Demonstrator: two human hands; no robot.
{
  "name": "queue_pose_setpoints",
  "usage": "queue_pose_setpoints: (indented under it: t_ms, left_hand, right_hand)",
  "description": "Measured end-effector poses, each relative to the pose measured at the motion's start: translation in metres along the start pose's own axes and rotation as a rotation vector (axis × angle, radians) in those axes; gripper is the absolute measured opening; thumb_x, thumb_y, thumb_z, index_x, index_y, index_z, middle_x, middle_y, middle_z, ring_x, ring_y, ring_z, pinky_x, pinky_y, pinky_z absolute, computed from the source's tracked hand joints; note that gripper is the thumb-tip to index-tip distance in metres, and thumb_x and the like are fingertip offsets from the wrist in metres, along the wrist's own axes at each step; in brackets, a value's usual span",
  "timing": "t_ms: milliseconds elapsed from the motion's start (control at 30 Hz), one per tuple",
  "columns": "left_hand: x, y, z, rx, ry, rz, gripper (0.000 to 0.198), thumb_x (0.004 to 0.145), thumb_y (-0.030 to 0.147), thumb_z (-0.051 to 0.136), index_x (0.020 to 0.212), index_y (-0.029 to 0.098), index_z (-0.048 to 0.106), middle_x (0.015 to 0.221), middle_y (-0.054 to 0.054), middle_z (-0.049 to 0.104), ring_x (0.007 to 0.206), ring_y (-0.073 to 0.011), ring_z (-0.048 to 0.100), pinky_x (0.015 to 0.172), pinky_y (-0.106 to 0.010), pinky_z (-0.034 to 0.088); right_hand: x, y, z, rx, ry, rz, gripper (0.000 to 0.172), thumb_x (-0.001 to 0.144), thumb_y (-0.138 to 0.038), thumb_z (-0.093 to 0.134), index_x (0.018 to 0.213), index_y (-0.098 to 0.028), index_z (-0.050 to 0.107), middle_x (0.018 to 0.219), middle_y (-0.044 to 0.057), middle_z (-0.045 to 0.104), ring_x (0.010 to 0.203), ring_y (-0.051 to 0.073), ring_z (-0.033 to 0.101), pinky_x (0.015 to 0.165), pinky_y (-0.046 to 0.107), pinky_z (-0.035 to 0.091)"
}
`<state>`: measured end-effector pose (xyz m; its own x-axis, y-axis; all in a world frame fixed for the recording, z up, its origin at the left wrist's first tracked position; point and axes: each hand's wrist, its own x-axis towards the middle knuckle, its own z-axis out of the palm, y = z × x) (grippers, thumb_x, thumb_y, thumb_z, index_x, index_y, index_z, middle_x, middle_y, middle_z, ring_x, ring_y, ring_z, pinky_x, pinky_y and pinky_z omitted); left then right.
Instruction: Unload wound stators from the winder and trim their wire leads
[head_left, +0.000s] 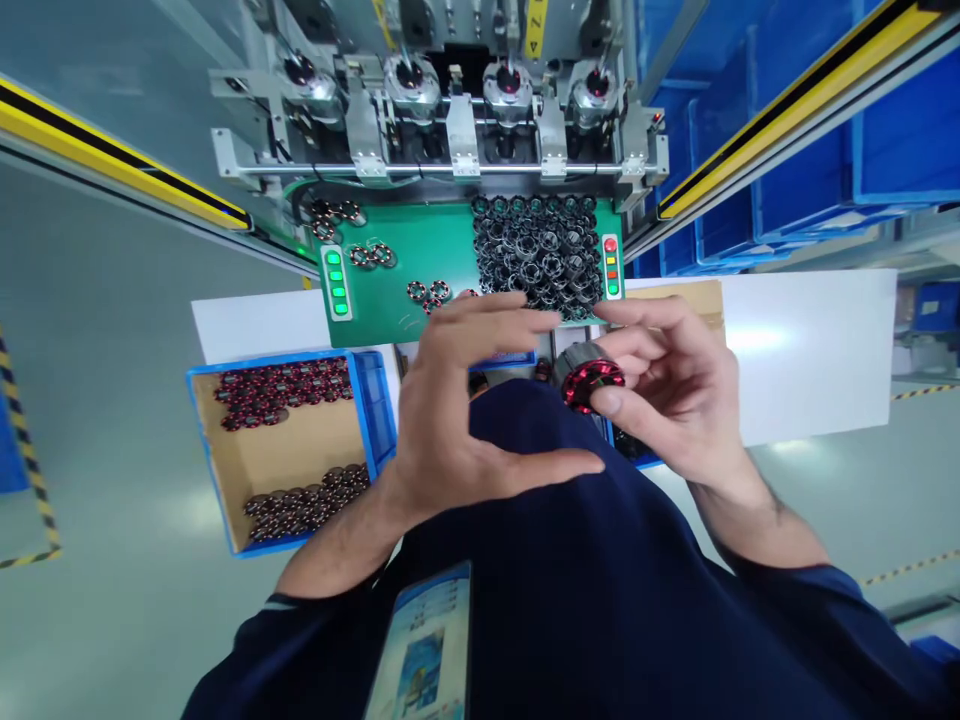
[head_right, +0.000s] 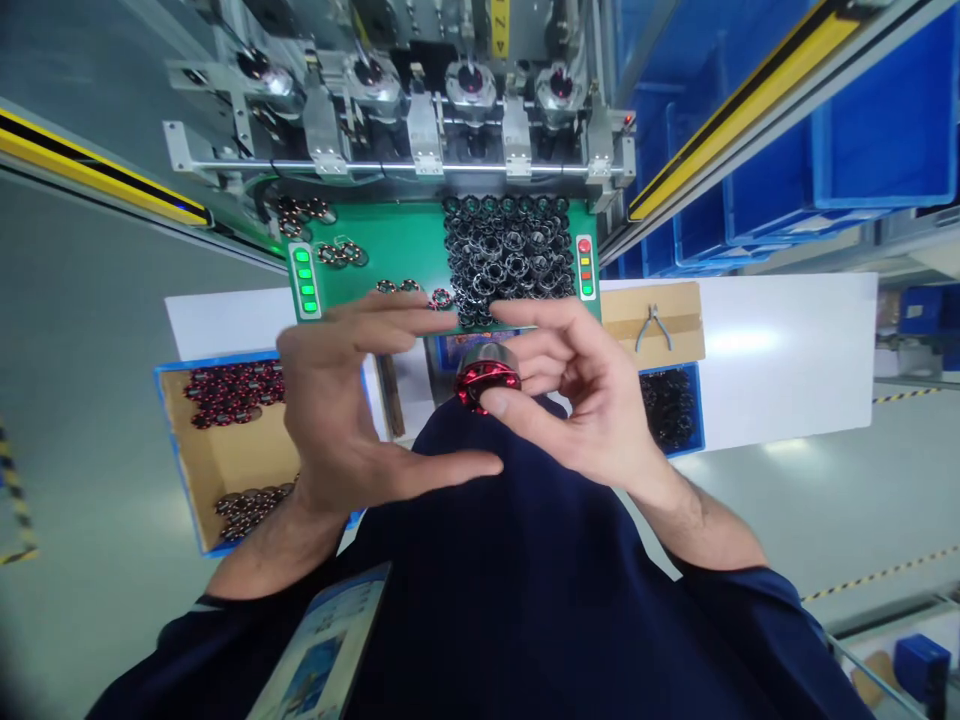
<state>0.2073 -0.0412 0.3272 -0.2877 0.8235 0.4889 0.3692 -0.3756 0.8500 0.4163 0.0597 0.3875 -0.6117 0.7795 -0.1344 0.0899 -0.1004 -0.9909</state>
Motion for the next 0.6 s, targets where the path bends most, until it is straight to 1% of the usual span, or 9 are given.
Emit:
queue_pose_setpoints:
  t_ms: [67,133,200,267,333,400,433,500,600]
  left_hand:
    - [0.009,0.017,-0.001,0.142,-0.028,0.098,0.067,0.099,0.050,0.104,0.153,0.029,0.071,0.140,-0.007,0.087,0.138,-0.0308,0.083,0.133,-0.056,0.064]
    - [0.013,0.027,0.001,0.197,-0.063,0.112,0.055,0.106,0.033,0.098,0.154,0.029,0.072,0.138,-0.003,0.089,0.124,-0.0241,0.088,0.118,-0.043,0.075]
    - [0.012,0.029,0.003,0.185,-0.082,0.089,0.054,0.107,0.024,0.095,0.155,0.032,0.071,0.139,-0.001,0.089,0.119,-0.0232,0.090,0.106,-0.040,0.079]
    - [0.009,0.025,0.005,0.152,-0.091,0.077,0.060,0.108,0.023,0.095,0.161,0.035,0.068,0.144,-0.002,0.088,0.122,-0.0256,0.090,0.108,-0.042,0.080]
    - [0.006,0.021,0.006,0.159,-0.086,0.094,0.067,0.108,0.023,0.095,0.167,0.035,0.065,0.146,-0.003,0.088,0.124,-0.0265,0.090,0.111,-0.041,0.079]
    - [0.005,0.019,0.006,0.220,-0.077,0.152,0.067,0.107,0.028,0.097,0.166,0.034,0.066,0.141,-0.001,0.090,0.118,-0.0241,0.091,0.106,-0.037,0.079]
    - [0.007,0.019,0.005,0.257,-0.077,0.185,0.062,0.107,0.030,0.098,0.162,0.033,0.070,0.137,0.000,0.091,0.113,-0.0220,0.092,0.102,-0.034,0.079]
    - [0.011,0.022,0.003,0.304,-0.058,0.247,0.045,0.105,0.033,0.101,0.144,0.032,0.079,0.126,0.004,0.092,0.101,-0.0185,0.091,0.092,-0.030,0.079]
    - [0.020,0.028,0.001,0.304,0.050,0.263,0.033,0.098,0.032,0.106,0.122,0.029,0.084,0.110,0.004,0.092,0.085,-0.0169,0.087,0.073,-0.030,0.075]
  right_hand:
    - [0.000,0.004,0.003,0.012,-0.040,-0.008,0.063,0.097,-0.050,0.105,0.150,-0.033,0.074,0.112,0.002,0.090,0.093,0.020,0.088,0.086,0.034,0.076]
    - [0.001,0.007,0.004,0.024,-0.081,-0.026,0.063,0.099,-0.049,0.103,0.153,-0.034,0.074,0.112,0.001,0.089,0.092,0.018,0.087,0.087,0.032,0.075]
    - [0.002,0.007,0.002,0.006,-0.105,-0.038,0.067,0.099,-0.051,0.104,0.156,-0.034,0.074,0.114,0.001,0.087,0.095,0.018,0.086,0.088,0.031,0.075]
    - [0.003,0.004,-0.003,-0.070,-0.100,-0.060,0.070,0.092,-0.054,0.108,0.153,-0.034,0.079,0.121,0.004,0.086,0.106,0.021,0.085,0.094,0.034,0.075]
    - [0.005,-0.002,-0.009,-0.181,-0.070,-0.117,0.057,0.087,-0.052,0.112,0.137,-0.034,0.089,0.123,0.006,0.086,0.111,0.026,0.083,0.098,0.042,0.075]
    - [0.007,-0.007,-0.017,-0.255,-0.048,-0.183,0.032,0.090,-0.047,0.111,0.114,-0.034,0.094,0.112,0.006,0.085,0.103,0.028,0.081,0.098,0.048,0.074]
    - [0.008,-0.008,-0.021,-0.264,-0.028,-0.207,0.021,0.094,-0.044,0.108,0.107,-0.034,0.094,0.104,0.005,0.084,0.097,0.027,0.079,0.098,0.050,0.073]
    - [0.008,-0.008,-0.028,-0.232,0.061,-0.246,0.012,0.102,-0.044,0.100,0.103,-0.035,0.092,0.094,0.003,0.081,0.091,0.027,0.077,0.099,0.051,0.071]
    - [0.005,-0.002,-0.031,-0.135,0.227,-0.280,0.018,0.110,-0.056,0.088,0.109,-0.039,0.087,0.094,0.001,0.077,0.093,0.026,0.077,0.103,0.050,0.070]
